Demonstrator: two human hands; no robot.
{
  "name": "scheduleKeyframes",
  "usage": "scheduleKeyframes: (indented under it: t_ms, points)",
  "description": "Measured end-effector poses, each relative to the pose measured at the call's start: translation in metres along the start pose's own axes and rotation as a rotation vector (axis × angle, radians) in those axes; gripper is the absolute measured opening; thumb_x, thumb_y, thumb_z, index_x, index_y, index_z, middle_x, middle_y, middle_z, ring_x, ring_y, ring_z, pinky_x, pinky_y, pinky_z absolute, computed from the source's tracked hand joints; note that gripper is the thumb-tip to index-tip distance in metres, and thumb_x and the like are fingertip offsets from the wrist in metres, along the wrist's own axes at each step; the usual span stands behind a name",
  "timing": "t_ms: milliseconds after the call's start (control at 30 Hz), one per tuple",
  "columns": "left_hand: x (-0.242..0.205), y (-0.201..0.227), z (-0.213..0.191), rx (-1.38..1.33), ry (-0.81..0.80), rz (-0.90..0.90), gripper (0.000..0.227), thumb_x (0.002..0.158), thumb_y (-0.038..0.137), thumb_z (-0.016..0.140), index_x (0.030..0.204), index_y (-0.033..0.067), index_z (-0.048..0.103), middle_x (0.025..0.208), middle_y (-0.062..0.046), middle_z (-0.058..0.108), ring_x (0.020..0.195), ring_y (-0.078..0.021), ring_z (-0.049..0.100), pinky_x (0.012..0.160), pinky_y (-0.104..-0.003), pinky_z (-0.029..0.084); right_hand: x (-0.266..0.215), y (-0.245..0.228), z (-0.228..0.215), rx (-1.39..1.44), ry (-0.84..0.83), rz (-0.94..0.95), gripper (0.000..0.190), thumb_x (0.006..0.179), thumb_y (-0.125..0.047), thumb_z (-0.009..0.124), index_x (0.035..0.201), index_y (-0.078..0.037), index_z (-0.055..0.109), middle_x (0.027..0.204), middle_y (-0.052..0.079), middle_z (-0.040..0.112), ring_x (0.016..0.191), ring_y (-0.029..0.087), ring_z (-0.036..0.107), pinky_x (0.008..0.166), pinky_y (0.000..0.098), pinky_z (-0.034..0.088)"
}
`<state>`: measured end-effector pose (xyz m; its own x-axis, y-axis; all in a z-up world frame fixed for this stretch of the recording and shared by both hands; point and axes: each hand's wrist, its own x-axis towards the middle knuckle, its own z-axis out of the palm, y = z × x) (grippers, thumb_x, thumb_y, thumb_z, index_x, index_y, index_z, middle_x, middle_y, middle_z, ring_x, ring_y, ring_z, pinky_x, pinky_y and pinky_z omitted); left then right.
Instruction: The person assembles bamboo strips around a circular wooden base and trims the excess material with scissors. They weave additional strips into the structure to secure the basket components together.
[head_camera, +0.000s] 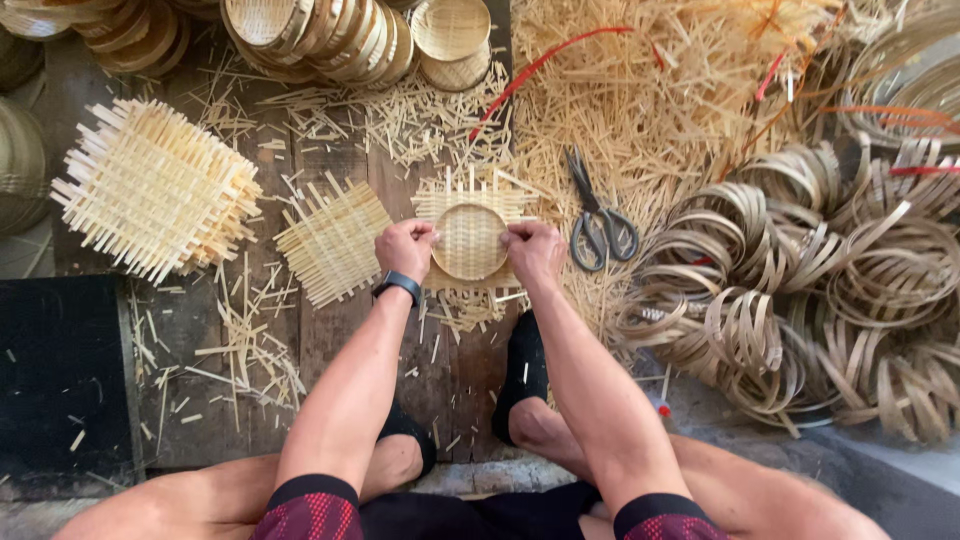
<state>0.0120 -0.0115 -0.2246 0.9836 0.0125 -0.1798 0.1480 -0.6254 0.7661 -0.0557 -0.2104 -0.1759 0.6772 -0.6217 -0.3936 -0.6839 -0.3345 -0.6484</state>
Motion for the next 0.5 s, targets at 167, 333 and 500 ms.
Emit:
scheduleKeyframes:
  t_ms: [167, 333, 500]
  points:
    - [0.003, -0.006, 0.002, 0.047, -0.03, 0.064, 0.007, 0.079, 0.012, 0.082, 0.086, 0.0125, 0.081, 0.078, -0.007, 0.077, 0.07, -0.0188, 0.073, 0.07, -0.032, 0.057, 0.002, 0.009, -0.001, 0.138, -0.077, 0.039, 0.019, 0.083, -0.013, 0.082, 0.101, -0.011, 0.081, 0.091, 0.006, 0.08, 0.077, 0.016, 0.075, 0.076, 0.0306, 0.063]
    - [0.011, -0.013, 0.005, 0.046, -0.06, -0.024, 0.011, 0.076, 0.014, 0.086, 0.086, 0.0129, 0.081, 0.078, -0.006, 0.078, 0.07, -0.0176, 0.074, 0.069, -0.032, 0.057, 0.008, 0.015, 0.006, 0.063, -0.038, 0.008, 0.016, 0.079, -0.013, 0.084, 0.095, -0.01, 0.083, 0.087, 0.008, 0.08, 0.072, 0.016, 0.072, 0.07, 0.0313, 0.059]
    - [0.021, -0.025, 0.004, -0.165, -0.153, -0.116, 0.014, 0.075, 0.011, 0.088, 0.088, 0.0093, 0.082, 0.08, -0.004, 0.079, 0.069, -0.0116, 0.074, 0.067, -0.027, 0.059, 0.015, 0.019, 0.013, 0.061, -0.031, -0.055, 0.016, 0.081, -0.012, 0.084, 0.095, -0.006, 0.081, 0.084, 0.01, 0.079, 0.07, 0.016, 0.071, 0.068, 0.0315, 0.058]
